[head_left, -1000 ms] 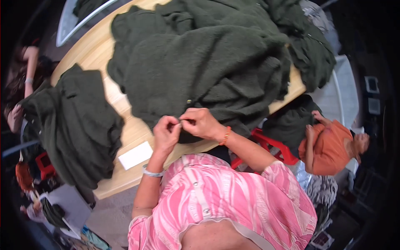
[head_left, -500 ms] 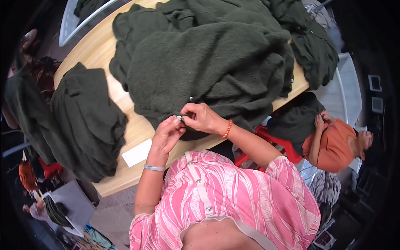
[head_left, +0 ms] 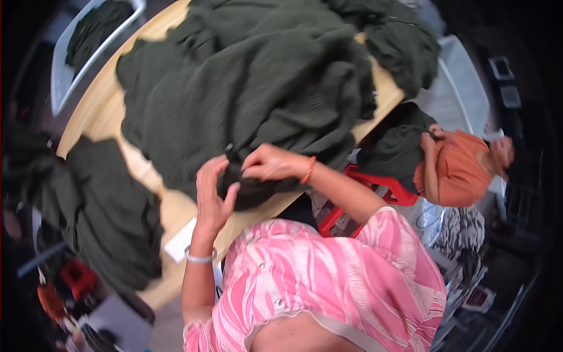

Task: Inspecting and buttoning green knitted sweaters at a garment factory workstation.

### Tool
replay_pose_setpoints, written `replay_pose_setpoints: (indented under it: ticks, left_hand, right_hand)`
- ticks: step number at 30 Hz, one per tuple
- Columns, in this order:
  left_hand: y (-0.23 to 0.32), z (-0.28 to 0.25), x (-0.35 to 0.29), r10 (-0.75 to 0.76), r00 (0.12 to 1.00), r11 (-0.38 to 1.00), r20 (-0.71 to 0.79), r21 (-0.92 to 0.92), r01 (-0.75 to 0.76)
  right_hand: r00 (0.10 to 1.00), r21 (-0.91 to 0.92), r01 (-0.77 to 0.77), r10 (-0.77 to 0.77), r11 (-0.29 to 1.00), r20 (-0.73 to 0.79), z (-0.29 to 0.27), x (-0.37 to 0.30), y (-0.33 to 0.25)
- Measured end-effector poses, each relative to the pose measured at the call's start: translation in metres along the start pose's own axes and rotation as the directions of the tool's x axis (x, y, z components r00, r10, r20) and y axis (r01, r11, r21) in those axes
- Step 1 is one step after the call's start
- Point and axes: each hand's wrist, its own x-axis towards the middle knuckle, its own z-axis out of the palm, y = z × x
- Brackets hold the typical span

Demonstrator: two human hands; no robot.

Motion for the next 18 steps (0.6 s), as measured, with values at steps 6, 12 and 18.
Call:
replay_pose_setpoints:
  ticks: [6,12,18]
  left_hand:
    - [-0.032,0.012,0.003,-0.164,0.943,0.986,0.289,0.022,0.165]
    - [-0.041,0.006,0.003,-0.215,0.934,0.976,0.284,0.083,0.199]
    - [-0.022,0.016,0.011,0.042,0.979,0.949,0.200,0.297,-0.101]
  right_hand:
    - [0.887,-0.315,0.384,-0.442,0.868,-0.136,0.020,0.003,-0.003]
    - [0.868,-0.386,0.338,-0.442,0.858,-0.224,0.036,-0.004,-0.010]
    - [0.924,-0.396,0.209,-0.313,0.894,-0.218,0.034,-0.008,0.002]
